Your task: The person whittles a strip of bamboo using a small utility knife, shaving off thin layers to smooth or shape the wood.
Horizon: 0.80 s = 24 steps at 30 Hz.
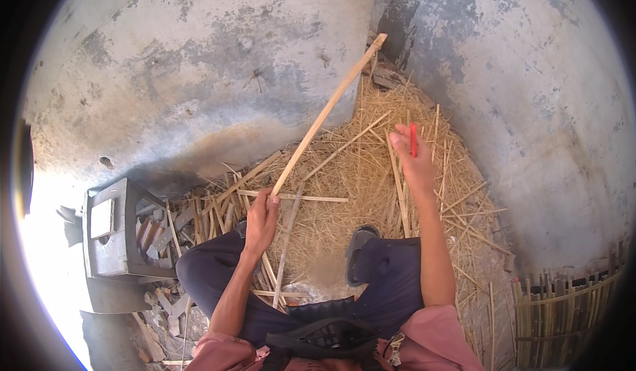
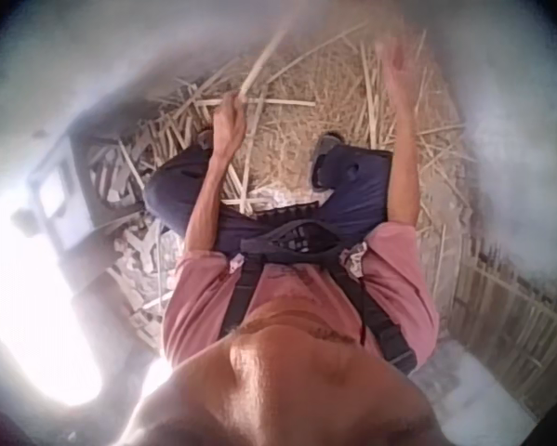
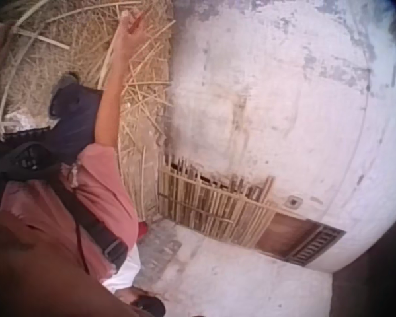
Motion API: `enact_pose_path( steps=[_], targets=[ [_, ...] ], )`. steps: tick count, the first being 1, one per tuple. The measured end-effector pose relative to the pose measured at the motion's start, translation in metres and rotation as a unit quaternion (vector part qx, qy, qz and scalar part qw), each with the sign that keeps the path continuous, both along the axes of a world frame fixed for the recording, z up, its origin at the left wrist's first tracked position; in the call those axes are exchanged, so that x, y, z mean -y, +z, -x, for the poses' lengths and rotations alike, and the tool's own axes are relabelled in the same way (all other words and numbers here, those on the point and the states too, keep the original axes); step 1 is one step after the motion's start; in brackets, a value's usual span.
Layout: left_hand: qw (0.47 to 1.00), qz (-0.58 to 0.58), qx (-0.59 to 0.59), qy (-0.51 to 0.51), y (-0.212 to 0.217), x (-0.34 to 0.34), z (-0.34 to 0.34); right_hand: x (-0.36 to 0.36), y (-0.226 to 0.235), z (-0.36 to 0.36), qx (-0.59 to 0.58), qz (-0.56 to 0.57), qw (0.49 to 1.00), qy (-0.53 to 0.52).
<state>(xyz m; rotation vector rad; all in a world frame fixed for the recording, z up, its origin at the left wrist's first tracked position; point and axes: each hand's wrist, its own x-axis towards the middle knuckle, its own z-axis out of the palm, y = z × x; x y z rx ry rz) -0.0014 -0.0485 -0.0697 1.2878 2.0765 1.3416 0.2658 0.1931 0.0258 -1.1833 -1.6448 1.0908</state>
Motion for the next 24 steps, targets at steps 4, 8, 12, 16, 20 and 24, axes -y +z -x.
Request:
enact_pose_path(
  steps=[4,8,12,16,20,24],
  targets=[
    [1.0,-0.007,-0.013,-0.019,-0.002,-0.002,-0.006,0.005,-0.014,0.023,-0.039,0.014,0.998,0.056],
    [0.998,-0.034,-0.043,-0.033,-0.005,-0.002,-0.009,-0.001,-0.028,0.023,0.016,-0.062,0.997,0.04],
    [0.999,-0.015,-0.021,-0.025,-0.003,0.004,-0.005,-0.004,-0.021,0.019,0.019,-0.005,0.999,0.033],
    [1.0,0.027,0.009,-0.005,-0.003,0.007,0.006,-0.018,-0.012,0.004,0.089,-0.074,0.992,-0.051],
    [0.998,0.063,-0.008,0.009,-0.003,0.011,0.013,-0.036,-0.019,-0.019,0.116,-0.192,0.97,-0.094],
    [0.998,0.055,0.006,-0.001,-0.008,0.013,0.013,-0.031,-0.016,-0.018,0.12,-0.219,0.966,-0.073]
  ],
)
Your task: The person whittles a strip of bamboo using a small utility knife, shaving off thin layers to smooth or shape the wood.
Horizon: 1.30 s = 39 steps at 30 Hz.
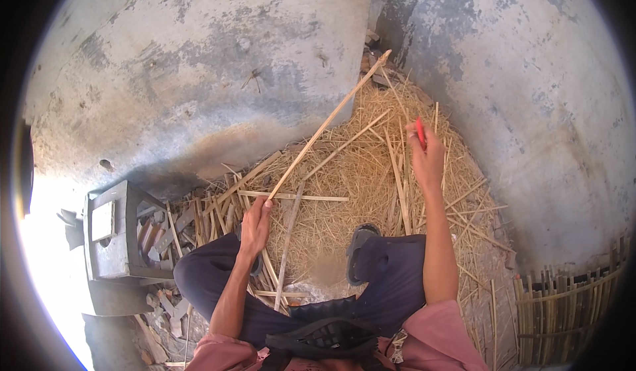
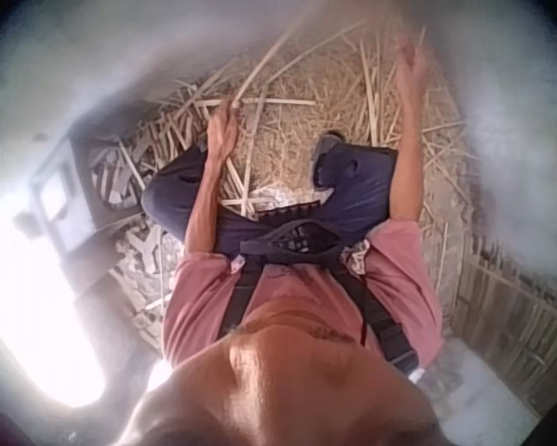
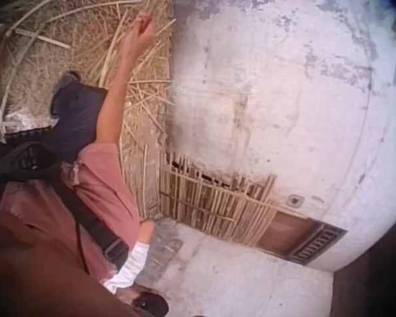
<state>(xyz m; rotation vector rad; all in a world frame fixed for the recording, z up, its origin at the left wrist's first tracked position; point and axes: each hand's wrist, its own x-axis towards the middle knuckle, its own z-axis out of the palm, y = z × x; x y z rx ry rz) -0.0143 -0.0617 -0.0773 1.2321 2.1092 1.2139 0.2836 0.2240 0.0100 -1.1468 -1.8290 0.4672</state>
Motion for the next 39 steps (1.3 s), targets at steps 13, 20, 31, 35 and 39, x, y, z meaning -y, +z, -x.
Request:
enact_pose_path(
  steps=[13,20,31,35,39],
  targets=[
    [0.982,0.022,0.189,-0.015,-0.016,-0.001,0.002,0.01,0.011,0.01,-0.159,0.172,0.963,0.133],
    [0.976,0.009,0.215,-0.02,-0.013,-0.004,-0.003,-0.011,-0.003,-0.009,-0.052,-0.006,0.998,0.039],
    [0.992,0.006,0.096,-0.077,0.014,-0.007,-0.018,0.063,0.02,0.041,0.03,-0.202,0.973,0.105],
    [0.989,-0.023,0.122,-0.084,0.004,-0.012,-0.023,0.106,0.008,0.071,-0.003,-0.224,0.933,0.28],
    [0.978,0.009,0.186,-0.091,0.005,-0.016,-0.019,0.125,0.005,0.082,0.021,-0.144,0.933,0.328]
  ],
)
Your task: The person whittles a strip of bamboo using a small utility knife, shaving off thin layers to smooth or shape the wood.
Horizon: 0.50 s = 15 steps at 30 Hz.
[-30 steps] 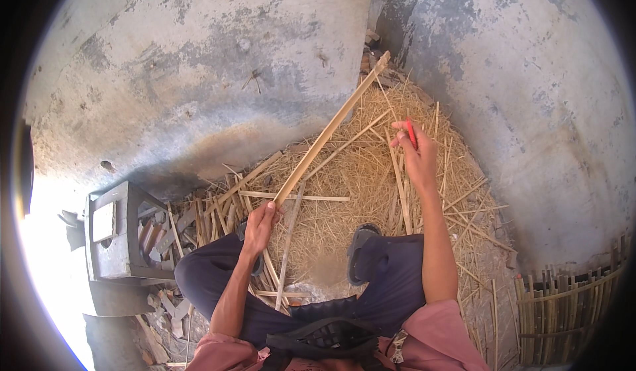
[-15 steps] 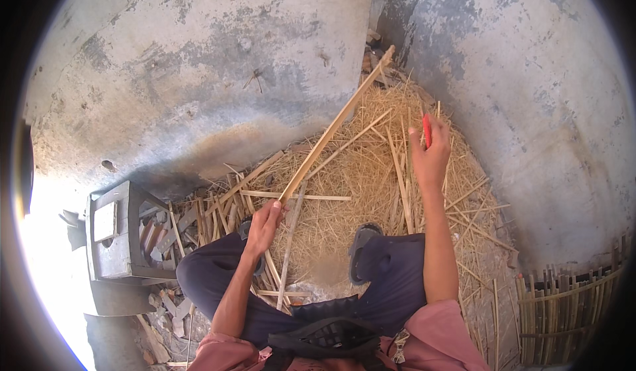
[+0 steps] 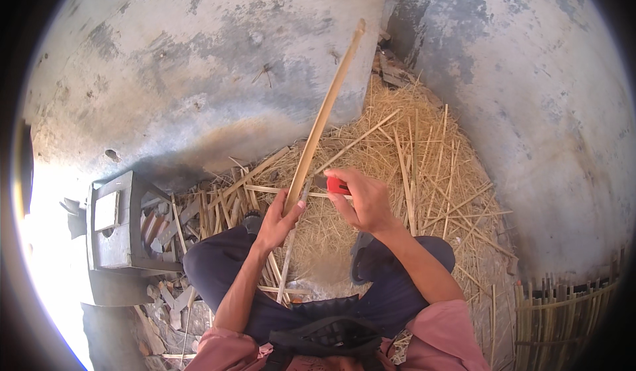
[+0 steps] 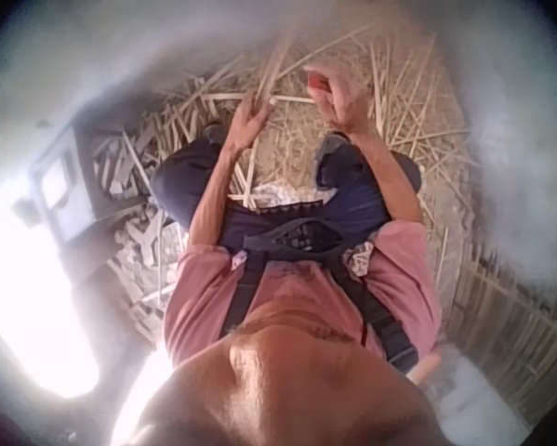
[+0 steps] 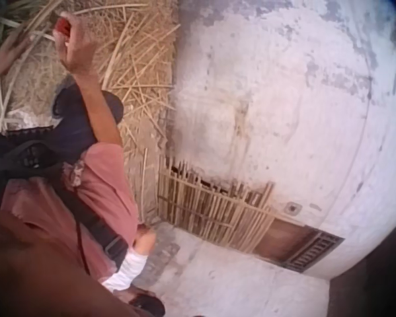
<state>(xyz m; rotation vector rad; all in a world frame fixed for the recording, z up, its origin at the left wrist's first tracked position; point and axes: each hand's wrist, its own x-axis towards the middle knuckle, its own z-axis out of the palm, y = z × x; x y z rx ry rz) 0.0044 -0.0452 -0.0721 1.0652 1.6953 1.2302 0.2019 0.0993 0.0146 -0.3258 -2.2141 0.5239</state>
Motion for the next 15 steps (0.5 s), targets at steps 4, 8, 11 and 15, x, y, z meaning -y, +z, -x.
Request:
enact_pose_path(
  steps=[4,8,11,15],
  targets=[
    [0.993,-0.001,0.115,-0.01,-0.003,0.0,-0.001,0.001,-0.011,0.01,0.062,0.006,0.998,-0.024],
    [0.99,-0.074,0.114,-0.035,0.003,-0.001,-0.011,0.006,-0.025,0.013,0.13,0.058,0.989,-0.026],
    [0.992,-0.063,0.095,-0.054,0.006,0.001,-0.011,0.008,-0.028,0.015,0.163,0.077,0.983,-0.026],
    [0.993,-0.058,0.095,-0.035,0.011,0.001,-0.013,0.008,-0.031,0.014,0.182,0.077,0.98,-0.027]
  ],
)
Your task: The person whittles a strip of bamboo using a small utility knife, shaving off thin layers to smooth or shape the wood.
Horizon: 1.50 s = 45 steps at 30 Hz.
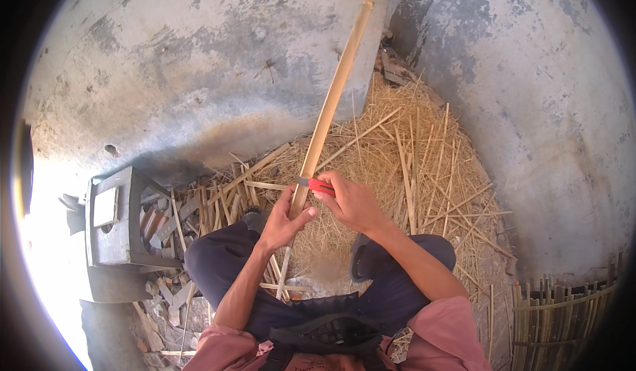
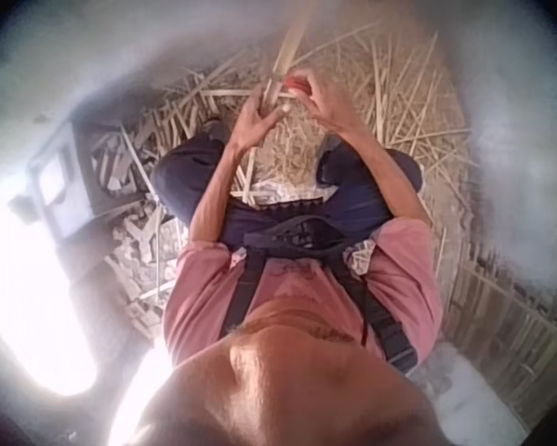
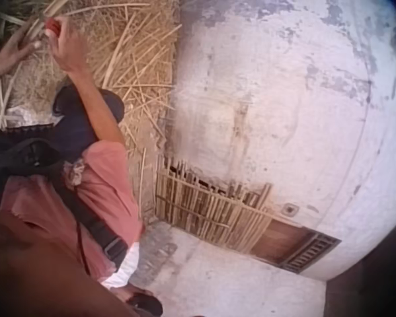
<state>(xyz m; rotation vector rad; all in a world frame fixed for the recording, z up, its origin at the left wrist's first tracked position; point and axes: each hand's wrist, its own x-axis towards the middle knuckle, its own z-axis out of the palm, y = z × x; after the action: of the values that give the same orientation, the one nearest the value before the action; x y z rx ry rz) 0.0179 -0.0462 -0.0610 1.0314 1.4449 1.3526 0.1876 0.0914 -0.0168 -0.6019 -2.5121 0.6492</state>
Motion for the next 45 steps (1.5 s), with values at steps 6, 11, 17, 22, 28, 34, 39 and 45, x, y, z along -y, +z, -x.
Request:
enact_pose_path(
  steps=[6,11,17,22,28,34,39,45],
  targets=[
    [1.0,0.006,0.008,0.017,-0.004,0.002,0.005,-0.002,-0.003,0.001,-0.009,-0.01,0.999,0.048],
    [1.0,-0.015,0.022,0.011,-0.005,-0.001,0.002,0.001,-0.005,0.002,-0.011,-0.02,0.998,0.051],
    [0.998,-0.016,0.042,0.04,-0.005,-0.002,0.0,0.002,-0.005,0.003,-0.007,0.003,0.999,0.04],
    [0.998,0.005,0.028,0.061,0.007,-0.001,0.001,0.001,0.0,0.001,-0.011,0.01,1.0,0.027],
    [0.992,-0.012,-0.072,0.1,-0.001,-0.002,0.004,0.002,0.001,0.002,-0.003,-0.02,0.999,0.04],
    [0.995,0.009,-0.058,0.087,0.001,0.0,0.005,0.0,0.001,0.003,-0.004,-0.016,0.998,0.062],
    [0.998,-0.005,-0.009,0.06,0.006,0.001,0.004,0.003,-0.002,0.004,0.005,0.0,0.997,0.077],
    [0.998,0.005,-0.006,0.064,0.015,0.004,0.0,0.003,-0.004,0.003,0.017,0.016,0.997,0.078]
  ],
)
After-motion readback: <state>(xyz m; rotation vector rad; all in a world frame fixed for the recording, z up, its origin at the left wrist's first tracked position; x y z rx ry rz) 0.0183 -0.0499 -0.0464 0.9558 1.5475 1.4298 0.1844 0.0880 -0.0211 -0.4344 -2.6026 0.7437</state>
